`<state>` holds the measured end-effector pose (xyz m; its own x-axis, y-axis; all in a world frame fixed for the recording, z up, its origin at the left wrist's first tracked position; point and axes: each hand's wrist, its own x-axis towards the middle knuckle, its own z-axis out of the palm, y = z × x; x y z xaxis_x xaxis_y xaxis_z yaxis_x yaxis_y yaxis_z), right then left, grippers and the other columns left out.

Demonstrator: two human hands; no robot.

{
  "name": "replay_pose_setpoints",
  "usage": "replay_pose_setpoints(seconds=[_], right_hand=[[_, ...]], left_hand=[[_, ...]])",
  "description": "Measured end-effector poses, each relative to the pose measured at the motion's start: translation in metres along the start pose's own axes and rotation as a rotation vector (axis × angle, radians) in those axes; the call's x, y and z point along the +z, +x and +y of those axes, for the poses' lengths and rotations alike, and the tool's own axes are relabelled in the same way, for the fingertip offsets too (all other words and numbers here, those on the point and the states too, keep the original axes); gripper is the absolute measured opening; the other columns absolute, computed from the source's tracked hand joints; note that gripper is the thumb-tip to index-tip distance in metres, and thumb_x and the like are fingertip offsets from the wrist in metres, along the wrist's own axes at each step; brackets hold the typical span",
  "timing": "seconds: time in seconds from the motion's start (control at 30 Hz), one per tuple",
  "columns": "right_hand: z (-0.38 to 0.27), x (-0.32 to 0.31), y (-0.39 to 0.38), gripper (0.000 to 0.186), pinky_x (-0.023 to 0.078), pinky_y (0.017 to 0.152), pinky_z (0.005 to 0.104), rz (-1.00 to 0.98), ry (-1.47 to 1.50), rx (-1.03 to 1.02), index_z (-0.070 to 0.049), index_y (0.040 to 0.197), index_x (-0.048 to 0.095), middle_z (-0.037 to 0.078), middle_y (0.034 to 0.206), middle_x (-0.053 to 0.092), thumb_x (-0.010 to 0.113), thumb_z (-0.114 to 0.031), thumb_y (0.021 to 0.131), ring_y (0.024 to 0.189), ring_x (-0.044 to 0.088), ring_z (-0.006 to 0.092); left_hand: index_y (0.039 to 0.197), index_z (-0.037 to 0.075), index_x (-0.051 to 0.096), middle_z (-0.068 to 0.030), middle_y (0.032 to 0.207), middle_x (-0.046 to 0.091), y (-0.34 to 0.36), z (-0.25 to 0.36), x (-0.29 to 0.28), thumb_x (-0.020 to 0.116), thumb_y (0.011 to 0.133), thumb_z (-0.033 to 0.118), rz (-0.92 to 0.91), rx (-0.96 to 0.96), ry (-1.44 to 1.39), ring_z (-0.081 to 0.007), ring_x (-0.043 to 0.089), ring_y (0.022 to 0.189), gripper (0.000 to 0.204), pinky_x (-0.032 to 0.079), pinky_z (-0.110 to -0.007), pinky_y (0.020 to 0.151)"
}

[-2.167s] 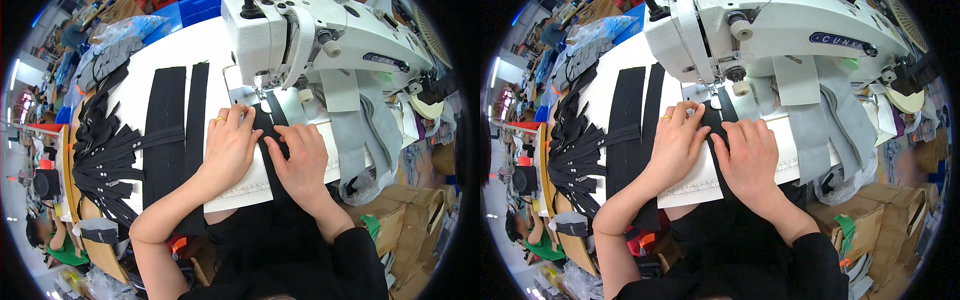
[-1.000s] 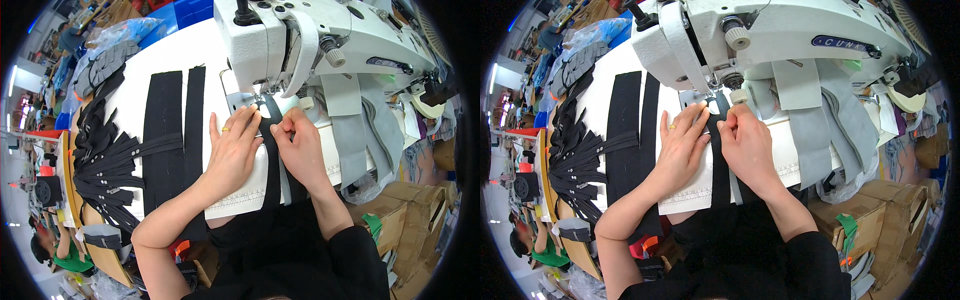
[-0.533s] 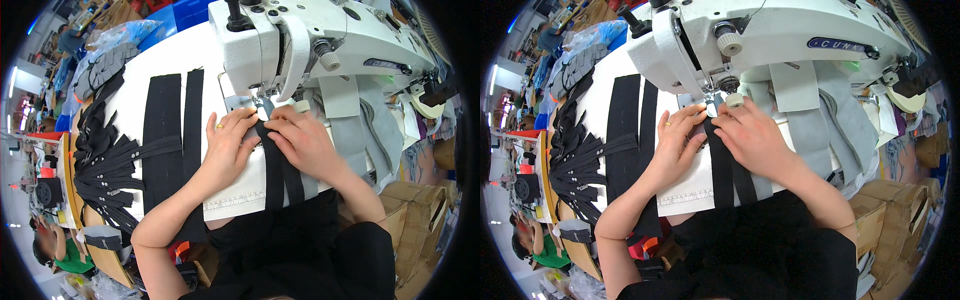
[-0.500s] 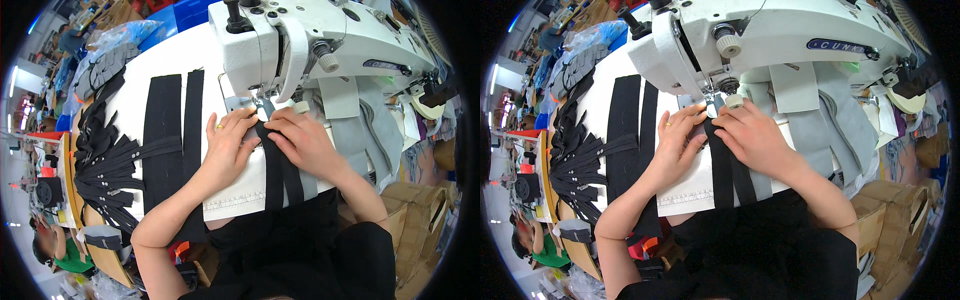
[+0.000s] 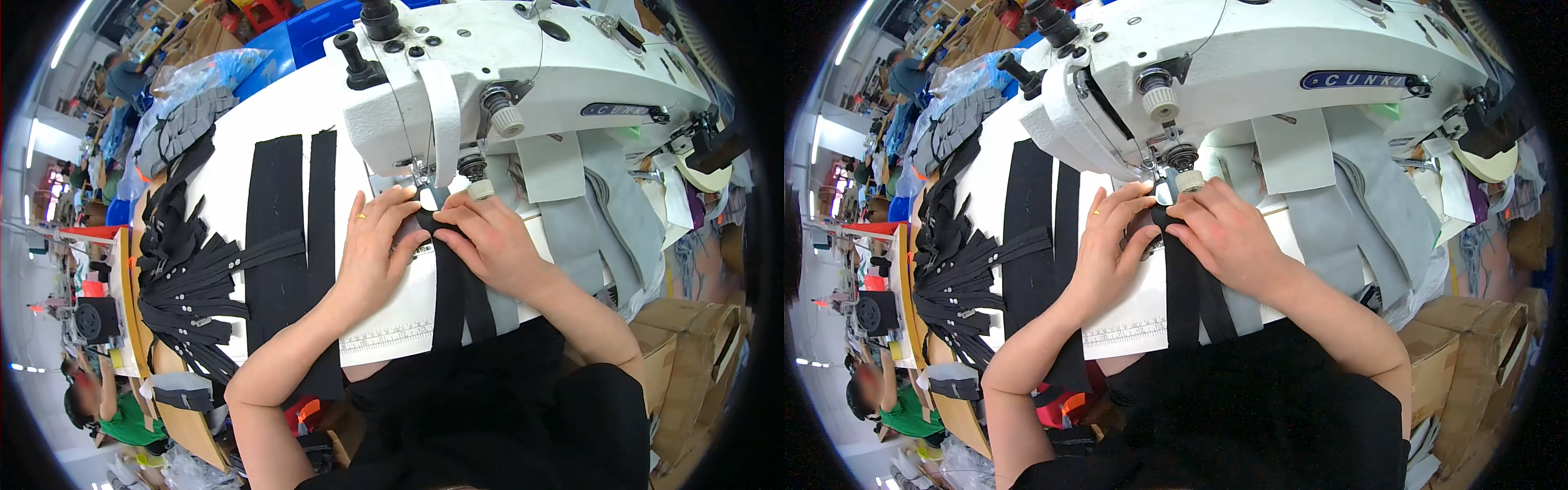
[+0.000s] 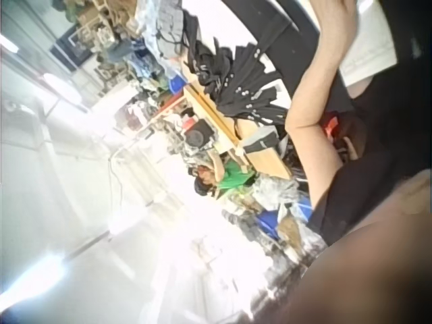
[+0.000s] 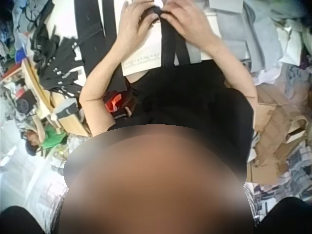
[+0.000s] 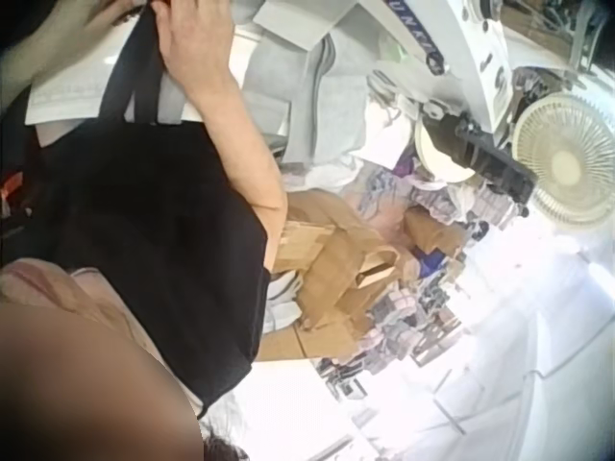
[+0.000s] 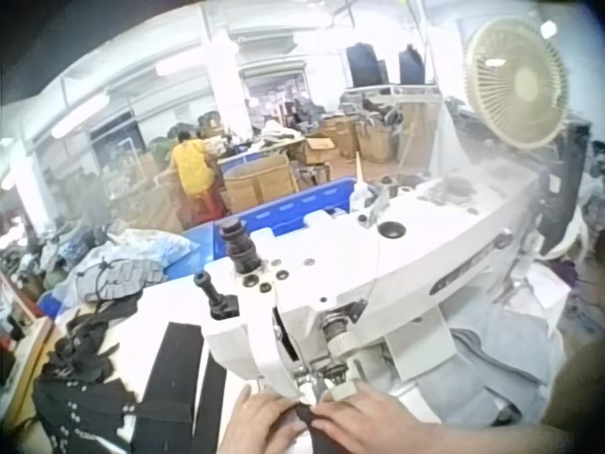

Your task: Sewing zippers onto fabric components using an industrial sewing machine.

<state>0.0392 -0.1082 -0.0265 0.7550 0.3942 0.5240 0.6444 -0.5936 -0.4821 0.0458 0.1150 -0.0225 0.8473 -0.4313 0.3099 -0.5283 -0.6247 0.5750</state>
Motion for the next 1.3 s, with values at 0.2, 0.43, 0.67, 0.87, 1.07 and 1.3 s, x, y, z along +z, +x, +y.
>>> replay_pose_setpoints(seconds=[0.2, 0.43, 0.67, 0.87, 1.07, 1.3], right_hand=[[0.004, 0.003, 0.002, 0.022, 0.055, 0.081, 0.0401, 0.01, 0.054, 0.005, -0.002, 0.104, 0.067, 0.011, 0.102, 0.066, 0.077, -0.013, 0.088, 0.096, 0.063, 0.0299], [0.005, 0.003, 0.004, 0.021, 0.054, 0.085, 0.0437, 0.031, 0.078, 0.049, -0.001, 0.108, 0.065, 0.014, 0.106, 0.067, 0.067, 0.001, 0.087, 0.105, 0.061, 0.0361], [0.007, 0.003, 0.004, 0.025, 0.046, 0.099, 0.0497, -0.059, -0.048, 0.137, -0.001, 0.109, 0.073, 0.018, 0.106, 0.068, 0.064, -0.003, 0.085, 0.122, 0.057, 0.0388], [0.007, -0.001, 0.006, 0.025, 0.046, 0.099, 0.048, -0.077, -0.07, 0.104, -0.001, 0.107, 0.075, 0.018, 0.104, 0.069, 0.065, -0.005, 0.084, 0.121, 0.057, 0.0375], [0.008, 0.0, 0.005, 0.025, 0.046, 0.099, 0.0476, -0.073, -0.06, 0.105, -0.001, 0.107, 0.074, 0.017, 0.104, 0.069, 0.066, -0.006, 0.084, 0.121, 0.058, 0.0366], [0.009, 0.001, 0.004, 0.025, 0.046, 0.097, 0.0475, -0.078, -0.078, 0.095, -0.001, 0.108, 0.074, 0.017, 0.105, 0.069, 0.066, -0.007, 0.084, 0.121, 0.058, 0.0367]], left_hand=[[0.133, 0.002, 0.063, -0.0137, 0.14, 0.062, -0.003, 0.002, 0.001, 0.066, 0.101, 0.023, -0.04, 0.004, 0.172, -0.0319, 0.052, 0.142, 0.039, 0.018, -0.065, 0.122], [0.134, 0.002, 0.063, -0.0137, 0.141, 0.062, -0.002, 0.007, 0.003, 0.061, 0.104, 0.024, -0.033, -0.001, 0.237, -0.0305, 0.05, 0.143, 0.038, 0.017, -0.067, 0.121], [0.138, 0.003, 0.061, -0.0131, 0.141, 0.06, -0.002, 0.011, 0.004, 0.056, 0.106, 0.023, -0.031, -0.016, 0.3, -0.0314, 0.05, 0.141, 0.038, 0.023, -0.063, 0.121], [0.139, 0.003, 0.061, -0.0135, 0.141, 0.06, -0.003, 0.012, 0.004, 0.055, 0.106, 0.023, -0.027, -0.02, 0.336, -0.0319, 0.05, 0.141, 0.038, 0.024, -0.063, 0.12], [0.139, 0.003, 0.06, -0.015, 0.14, 0.06, -0.002, 0.011, 0.005, 0.054, 0.107, 0.023, -0.033, -0.02, 0.346, -0.033, 0.05, 0.14, 0.039, 0.023, -0.063, 0.12], [0.14, 0.003, 0.06, -0.0154, 0.14, 0.06, -0.001, 0.012, 0.006, 0.052, 0.108, 0.024, -0.038, -0.035, 0.344, -0.0336, 0.049, 0.14, 0.039, 0.023, -0.063, 0.12]])
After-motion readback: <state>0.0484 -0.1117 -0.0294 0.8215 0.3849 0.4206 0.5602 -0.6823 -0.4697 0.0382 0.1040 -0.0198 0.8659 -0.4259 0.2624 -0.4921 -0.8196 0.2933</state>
